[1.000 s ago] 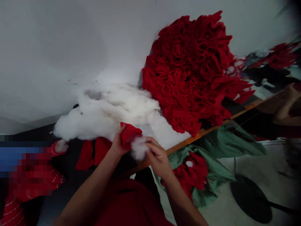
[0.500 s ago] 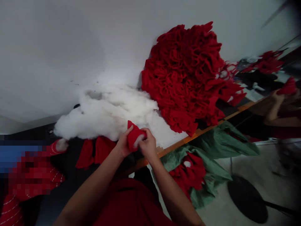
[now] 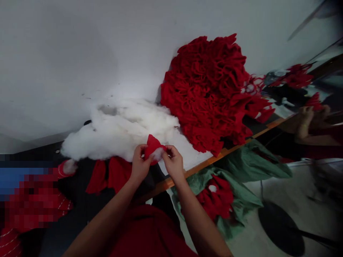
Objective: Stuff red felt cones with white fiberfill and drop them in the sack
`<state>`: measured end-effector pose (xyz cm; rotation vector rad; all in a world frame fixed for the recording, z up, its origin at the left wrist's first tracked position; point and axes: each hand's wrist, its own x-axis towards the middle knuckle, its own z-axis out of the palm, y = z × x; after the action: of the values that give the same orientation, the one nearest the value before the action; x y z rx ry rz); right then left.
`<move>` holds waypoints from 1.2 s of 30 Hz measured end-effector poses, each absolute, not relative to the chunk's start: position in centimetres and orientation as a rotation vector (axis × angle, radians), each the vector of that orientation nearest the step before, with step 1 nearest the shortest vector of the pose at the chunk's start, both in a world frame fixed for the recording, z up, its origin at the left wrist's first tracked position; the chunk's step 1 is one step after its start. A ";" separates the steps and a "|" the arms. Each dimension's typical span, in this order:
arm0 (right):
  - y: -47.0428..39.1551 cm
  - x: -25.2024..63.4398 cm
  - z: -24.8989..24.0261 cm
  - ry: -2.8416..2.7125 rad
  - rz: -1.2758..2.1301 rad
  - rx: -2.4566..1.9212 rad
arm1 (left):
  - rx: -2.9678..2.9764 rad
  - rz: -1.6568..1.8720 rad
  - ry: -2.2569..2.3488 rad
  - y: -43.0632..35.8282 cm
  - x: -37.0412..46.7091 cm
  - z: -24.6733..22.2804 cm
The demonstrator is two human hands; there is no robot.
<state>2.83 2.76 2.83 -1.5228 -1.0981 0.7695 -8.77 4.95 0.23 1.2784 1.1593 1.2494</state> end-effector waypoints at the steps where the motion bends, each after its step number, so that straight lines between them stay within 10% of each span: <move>1: 2.8 2.8 2.8 -1.126 0.648 -1.588 | 1.347 1.244 1.181 4.8 -8.7 0.2; 7: 1.6 2.1 2.5 -1.438 0.243 -1.575 | 1.443 1.305 1.420 5.2 -9.3 -0.1; 36: 1.9 1.1 1.5 -1.393 0.350 -1.560 | 1.671 1.313 1.215 5.0 -10.1 1.7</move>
<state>1.14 1.86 1.51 -1.5596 -1.3928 0.3505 -10.10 5.04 1.75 1.6714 1.2146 1.3133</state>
